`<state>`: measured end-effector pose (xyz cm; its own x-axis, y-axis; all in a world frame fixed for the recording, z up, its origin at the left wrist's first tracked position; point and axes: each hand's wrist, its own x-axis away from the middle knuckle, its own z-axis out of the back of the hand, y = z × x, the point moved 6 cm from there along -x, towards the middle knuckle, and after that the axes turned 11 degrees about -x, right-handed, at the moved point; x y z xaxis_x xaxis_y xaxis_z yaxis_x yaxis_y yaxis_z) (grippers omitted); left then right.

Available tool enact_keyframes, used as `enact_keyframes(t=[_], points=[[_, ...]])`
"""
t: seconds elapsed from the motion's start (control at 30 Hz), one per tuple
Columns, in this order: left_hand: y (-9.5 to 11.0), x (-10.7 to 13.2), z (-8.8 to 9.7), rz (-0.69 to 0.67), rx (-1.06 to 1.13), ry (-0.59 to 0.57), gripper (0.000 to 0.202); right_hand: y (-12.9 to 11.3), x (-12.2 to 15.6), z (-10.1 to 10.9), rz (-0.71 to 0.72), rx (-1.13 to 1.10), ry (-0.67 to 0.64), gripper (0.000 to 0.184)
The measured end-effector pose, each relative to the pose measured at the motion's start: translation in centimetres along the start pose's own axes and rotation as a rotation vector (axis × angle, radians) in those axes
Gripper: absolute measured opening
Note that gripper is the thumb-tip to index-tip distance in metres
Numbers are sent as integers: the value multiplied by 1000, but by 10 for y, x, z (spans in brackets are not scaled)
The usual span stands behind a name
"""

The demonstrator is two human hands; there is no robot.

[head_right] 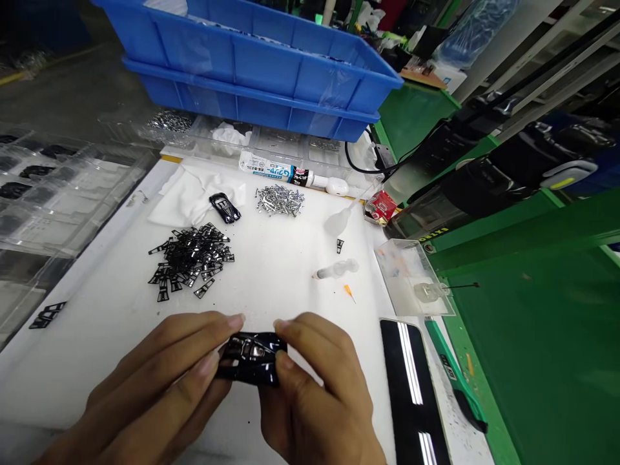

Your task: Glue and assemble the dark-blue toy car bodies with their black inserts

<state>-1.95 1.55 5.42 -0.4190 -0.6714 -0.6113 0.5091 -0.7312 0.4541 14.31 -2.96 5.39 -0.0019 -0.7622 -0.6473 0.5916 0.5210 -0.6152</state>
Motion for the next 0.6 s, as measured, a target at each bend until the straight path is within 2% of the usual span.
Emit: enact_keyframes(t=[0.07, 0.1, 0.13, 0.2, 0.23, 0.27, 0.33, 0.4, 0.47, 0.53, 0.6], points=[[2, -3, -3, -103, -36, 39, 42, 3, -7, -5, -20, -43, -34, 39], [4, -5, -4, -127, -56, 102, 40, 6, -9, -7, -60, -79, -56, 38], [4, -6, -4, -114, -73, 184, 37, 8, -9, -8, -94, -120, -79, 38], [2, -6, 0, -3, -62, 386, 33, 10, -8, -8, -147, -192, -125, 35], [-1, -6, 1, 63, -31, 451, 32, 10, -7, -7, -169, -212, -141, 33], [-2, -6, 1, 89, 5, 466, 32, 9, -7, -6, -191, -225, -153, 31], [1, -8, 0, 18, 38, 379, 34, 6, -7, -4, -250, -249, -159, 29], [6, -7, 0, -138, 18, 264, 38, 0, -8, -2, -299, -262, -150, 29], [7, -4, -1, -229, -6, 216, 44, -10, -7, 2, -293, -252, -135, 31], [7, -2, -6, -255, -11, 189, 54, -16, -2, 13, -265, -211, -90, 33], [7, -1, -14, -208, -12, 189, 61, -8, 10, 41, -262, -140, 27, 33]])
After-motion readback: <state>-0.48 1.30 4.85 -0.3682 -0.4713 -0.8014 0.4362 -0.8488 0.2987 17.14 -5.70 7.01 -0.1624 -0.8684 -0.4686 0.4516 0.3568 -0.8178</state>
